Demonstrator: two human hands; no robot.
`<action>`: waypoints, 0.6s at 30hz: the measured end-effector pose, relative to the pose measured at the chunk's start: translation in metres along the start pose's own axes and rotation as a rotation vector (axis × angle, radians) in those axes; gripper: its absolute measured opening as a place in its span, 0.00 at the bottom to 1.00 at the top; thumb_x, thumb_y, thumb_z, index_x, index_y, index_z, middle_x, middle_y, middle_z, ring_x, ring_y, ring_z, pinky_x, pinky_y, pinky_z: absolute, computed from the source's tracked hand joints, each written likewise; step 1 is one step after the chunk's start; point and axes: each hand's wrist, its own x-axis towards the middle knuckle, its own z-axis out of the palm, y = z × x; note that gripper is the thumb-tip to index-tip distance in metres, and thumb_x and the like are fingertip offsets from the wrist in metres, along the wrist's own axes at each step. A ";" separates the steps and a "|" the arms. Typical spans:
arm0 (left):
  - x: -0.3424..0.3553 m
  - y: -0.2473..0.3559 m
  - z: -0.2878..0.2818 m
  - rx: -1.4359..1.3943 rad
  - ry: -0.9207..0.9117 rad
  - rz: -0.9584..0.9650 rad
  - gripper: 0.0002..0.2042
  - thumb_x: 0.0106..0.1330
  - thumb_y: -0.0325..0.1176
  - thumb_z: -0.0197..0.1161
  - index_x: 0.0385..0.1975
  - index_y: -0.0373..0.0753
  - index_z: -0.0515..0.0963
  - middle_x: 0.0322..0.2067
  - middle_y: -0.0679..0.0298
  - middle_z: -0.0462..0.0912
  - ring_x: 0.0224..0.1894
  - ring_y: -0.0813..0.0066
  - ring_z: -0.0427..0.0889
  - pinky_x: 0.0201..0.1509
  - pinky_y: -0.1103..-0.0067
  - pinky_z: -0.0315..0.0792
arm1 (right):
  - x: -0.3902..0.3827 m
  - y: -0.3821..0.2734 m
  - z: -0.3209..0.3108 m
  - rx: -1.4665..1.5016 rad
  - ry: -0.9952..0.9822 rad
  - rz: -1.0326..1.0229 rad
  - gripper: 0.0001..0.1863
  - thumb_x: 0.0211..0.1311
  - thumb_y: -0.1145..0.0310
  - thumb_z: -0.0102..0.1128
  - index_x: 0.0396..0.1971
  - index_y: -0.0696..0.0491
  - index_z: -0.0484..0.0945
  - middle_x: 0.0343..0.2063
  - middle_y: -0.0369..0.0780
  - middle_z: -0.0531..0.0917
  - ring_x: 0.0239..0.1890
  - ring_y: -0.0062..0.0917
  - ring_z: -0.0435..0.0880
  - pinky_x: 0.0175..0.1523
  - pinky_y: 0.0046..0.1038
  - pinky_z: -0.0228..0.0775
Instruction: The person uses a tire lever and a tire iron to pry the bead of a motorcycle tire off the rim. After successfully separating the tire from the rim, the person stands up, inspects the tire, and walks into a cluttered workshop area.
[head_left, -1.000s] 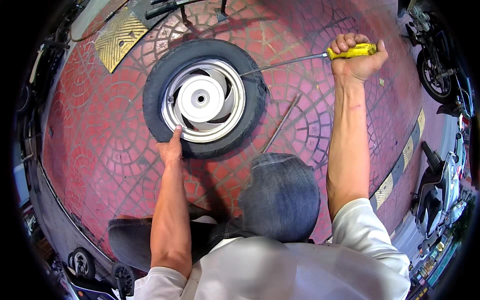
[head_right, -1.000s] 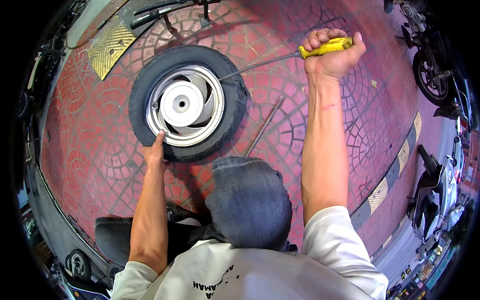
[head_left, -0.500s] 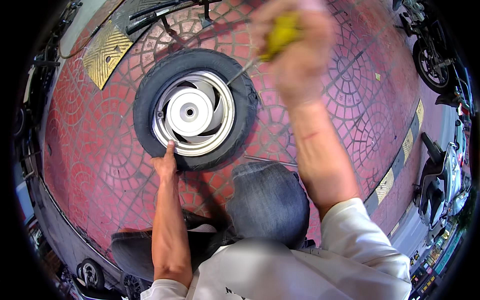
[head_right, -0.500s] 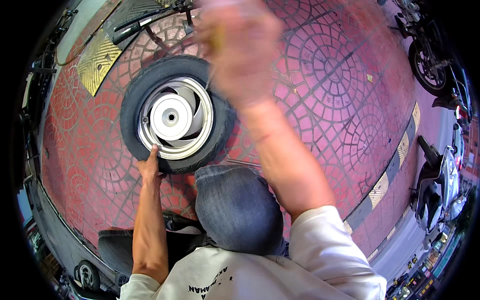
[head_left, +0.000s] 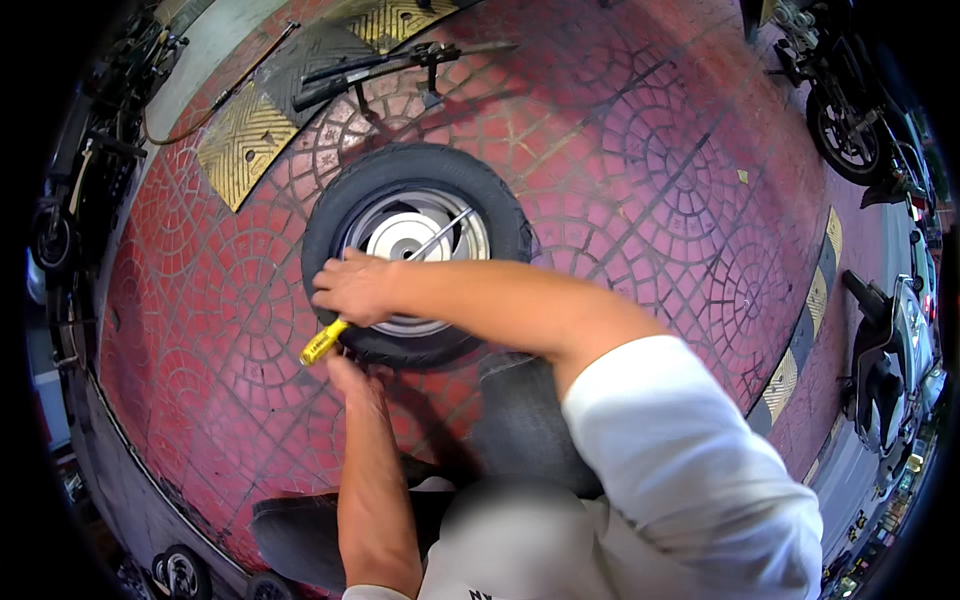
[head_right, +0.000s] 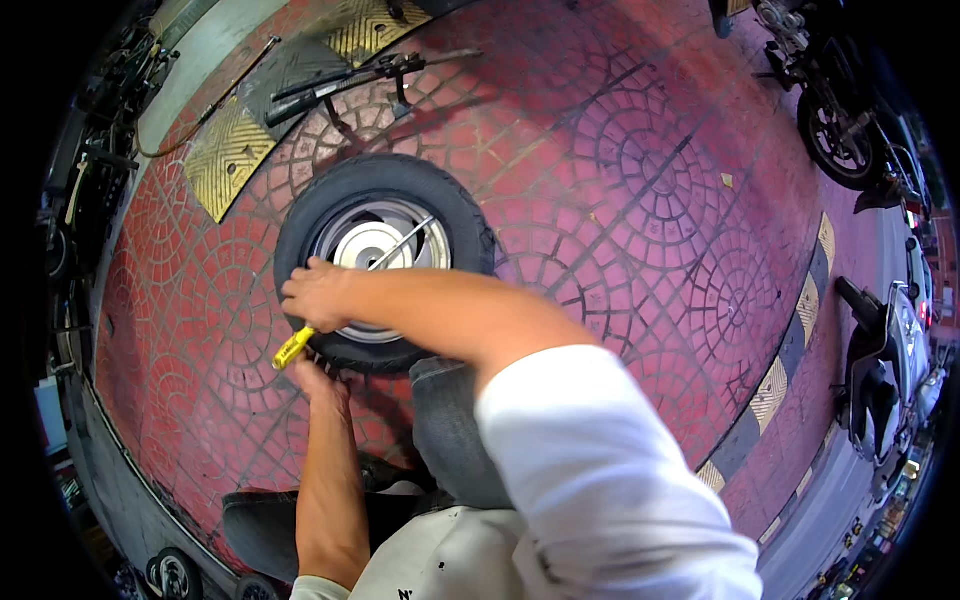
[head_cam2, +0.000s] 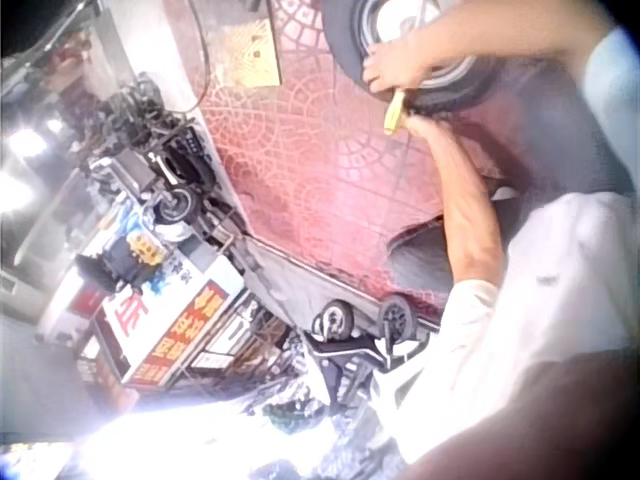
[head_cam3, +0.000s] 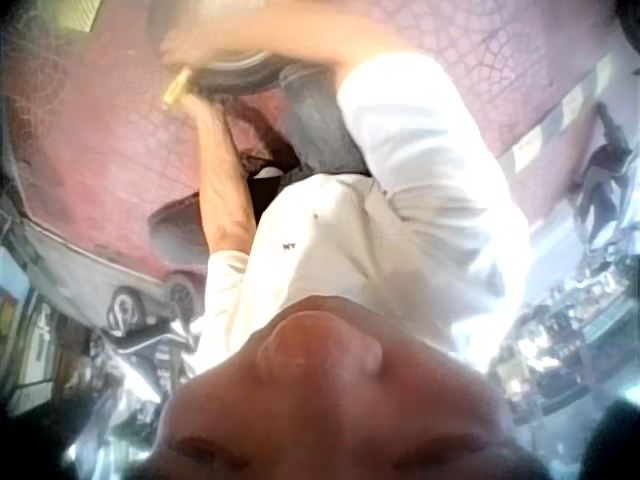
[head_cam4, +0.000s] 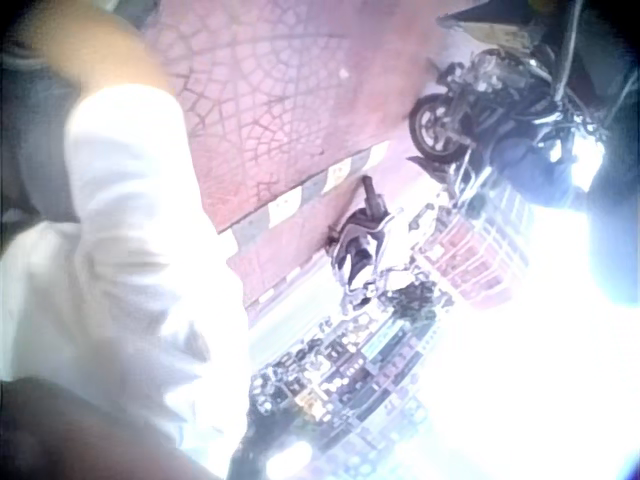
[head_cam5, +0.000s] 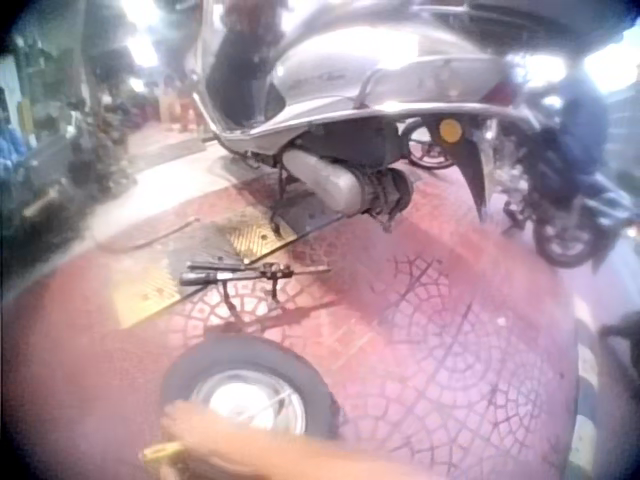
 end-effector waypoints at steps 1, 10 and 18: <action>0.009 -0.001 -0.012 -0.114 -0.020 -0.018 0.22 0.80 0.53 0.47 0.52 0.42 0.79 0.35 0.64 0.83 0.32 0.67 0.81 0.27 0.74 0.70 | -0.017 0.003 -0.002 0.051 0.028 0.004 0.21 0.64 0.58 0.66 0.55 0.48 0.80 0.51 0.38 0.79 0.60 0.35 0.77 0.62 0.45 0.66; 0.059 0.055 -0.027 -0.375 -0.082 -0.073 0.38 0.80 0.64 0.32 0.76 0.40 0.62 0.69 0.54 0.76 0.70 0.51 0.74 0.72 0.46 0.67 | -0.337 -0.034 0.045 0.285 0.399 1.297 0.13 0.67 0.62 0.65 0.41 0.57 0.80 0.40 0.51 0.86 0.44 0.49 0.87 0.47 0.47 0.78; 0.105 0.155 0.012 1.006 -0.079 0.496 0.23 0.75 0.54 0.60 0.43 0.36 0.83 0.41 0.57 0.90 0.42 0.53 0.89 0.43 0.57 0.79 | -0.445 -0.140 0.147 0.458 0.078 1.519 0.18 0.64 0.62 0.70 0.47 0.55 0.76 0.46 0.51 0.86 0.50 0.53 0.85 0.52 0.52 0.75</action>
